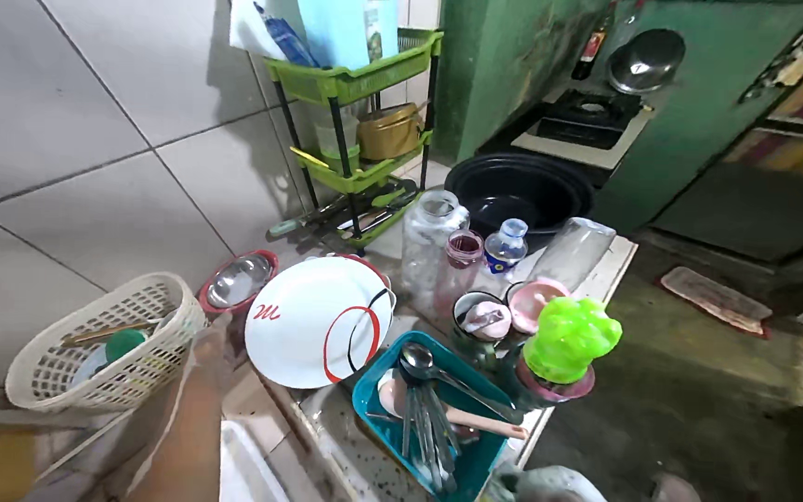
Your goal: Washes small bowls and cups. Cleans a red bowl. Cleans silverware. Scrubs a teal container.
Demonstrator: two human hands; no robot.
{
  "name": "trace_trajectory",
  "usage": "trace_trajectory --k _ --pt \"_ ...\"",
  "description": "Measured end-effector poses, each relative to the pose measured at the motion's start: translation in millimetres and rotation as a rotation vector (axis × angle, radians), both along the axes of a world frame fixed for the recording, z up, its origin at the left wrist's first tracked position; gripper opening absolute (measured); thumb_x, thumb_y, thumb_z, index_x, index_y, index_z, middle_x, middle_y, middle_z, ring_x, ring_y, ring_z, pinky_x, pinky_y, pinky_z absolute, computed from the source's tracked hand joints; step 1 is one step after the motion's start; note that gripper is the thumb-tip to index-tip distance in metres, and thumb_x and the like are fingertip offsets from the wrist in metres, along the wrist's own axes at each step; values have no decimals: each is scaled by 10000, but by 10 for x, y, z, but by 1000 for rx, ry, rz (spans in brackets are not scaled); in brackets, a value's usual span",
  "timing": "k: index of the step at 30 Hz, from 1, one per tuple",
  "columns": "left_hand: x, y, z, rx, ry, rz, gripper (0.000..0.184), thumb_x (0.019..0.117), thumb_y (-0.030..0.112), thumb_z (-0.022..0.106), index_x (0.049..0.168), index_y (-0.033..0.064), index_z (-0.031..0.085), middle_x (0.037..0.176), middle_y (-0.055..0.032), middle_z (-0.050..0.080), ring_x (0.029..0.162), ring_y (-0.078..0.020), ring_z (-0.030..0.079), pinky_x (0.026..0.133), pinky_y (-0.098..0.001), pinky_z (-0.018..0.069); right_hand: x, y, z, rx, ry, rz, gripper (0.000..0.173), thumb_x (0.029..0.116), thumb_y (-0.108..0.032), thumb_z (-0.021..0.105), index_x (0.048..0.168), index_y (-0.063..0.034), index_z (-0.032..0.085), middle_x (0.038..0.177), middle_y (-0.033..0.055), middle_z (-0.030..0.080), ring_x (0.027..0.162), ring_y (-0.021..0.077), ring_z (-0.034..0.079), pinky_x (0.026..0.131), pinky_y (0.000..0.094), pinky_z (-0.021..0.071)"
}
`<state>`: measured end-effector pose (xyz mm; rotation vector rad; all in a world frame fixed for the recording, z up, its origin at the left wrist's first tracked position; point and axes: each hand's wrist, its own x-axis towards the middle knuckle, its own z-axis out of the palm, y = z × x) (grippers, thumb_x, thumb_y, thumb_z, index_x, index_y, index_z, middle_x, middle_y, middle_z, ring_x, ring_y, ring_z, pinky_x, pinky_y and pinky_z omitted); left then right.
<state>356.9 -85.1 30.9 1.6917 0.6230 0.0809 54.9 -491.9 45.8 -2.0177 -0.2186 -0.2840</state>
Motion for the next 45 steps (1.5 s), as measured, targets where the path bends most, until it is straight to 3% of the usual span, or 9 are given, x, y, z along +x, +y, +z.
trace_trajectory --k 2,4,8,11,16,23,35,39,45 --pt "-273 106 13 176 -97 -21 407 1079 273 491 1365 -15 522 1207 -185 611 991 -219 595 866 -411 503 101 12 -49 39 -114 -44 345 1000 -337 662 1103 -8 671 1079 160 717 1077 141 683 956 330 573" --pt "-729 70 140 341 -233 -65 505 1070 194 506 1514 -18 392 1440 -263 512 1259 -323 565 1056 -488 461 250 73 -20 30 -167 -95 449 946 -425 726 1198 -64 644 1169 112 692 1146 91 646 992 285 556" --pt "-1732 -670 287 410 -562 -242 282 994 24 488 1185 -156 591 1132 -200 668 1016 -126 651 915 -285 539 615 255 -70 -131 -141 -184 479 905 -355 720 1230 -8 667 1200 175 701 1092 223 696 927 388 596" --pt "-2083 -1265 142 384 -705 -621 189 964 -11 534 1039 -77 694 1062 -148 721 1021 -123 693 931 -269 564 911 358 -6 -209 47 -117 423 919 -243 702 1276 -17 664 1288 182 660 1149 296 672 961 482 574" --pt "-1980 -1794 281 786 -129 -1085 367 1082 211 434 1357 40 605 1374 -182 598 1254 -287 608 1069 -397 483 1383 409 4 -559 398 40 468 1003 -255 659 1440 -117 566 1423 179 572 1180 356 655 992 546 542" --pt "-1755 -1728 355 878 216 -996 466 1110 322 378 1440 26 523 1398 -212 568 1276 -362 578 1068 -525 460 1302 556 149 -368 681 91 589 1055 -271 578 1583 -126 361 1431 227 560 1234 380 618 1052 562 482" --pt "-1811 -1786 512 938 390 -983 391 1074 177 447 1437 60 533 1251 -242 642 1230 -417 586 1032 -566 459 1128 723 48 -183 638 58 602 1048 -228 576 1590 -113 340 1473 239 522 1292 388 571 1073 571 456" --pt "-1810 -1794 568 847 386 -1055 434 1076 201 446 1490 75 462 1309 -251 611 1221 -437 584 1012 -618 446 1155 715 37 -165 697 47 637 1037 -202 598 1600 -123 309 1351 273 590 1157 398 628 982 569 493" --pt "-1755 -1860 436 684 399 -1079 647 1031 232 536 1592 41 277 1521 -283 420 1368 -479 450 1039 -665 422 1134 773 -62 -251 660 92 689 990 -164 631 1585 -24 313 1434 307 528 1293 421 561 1080 572 441"
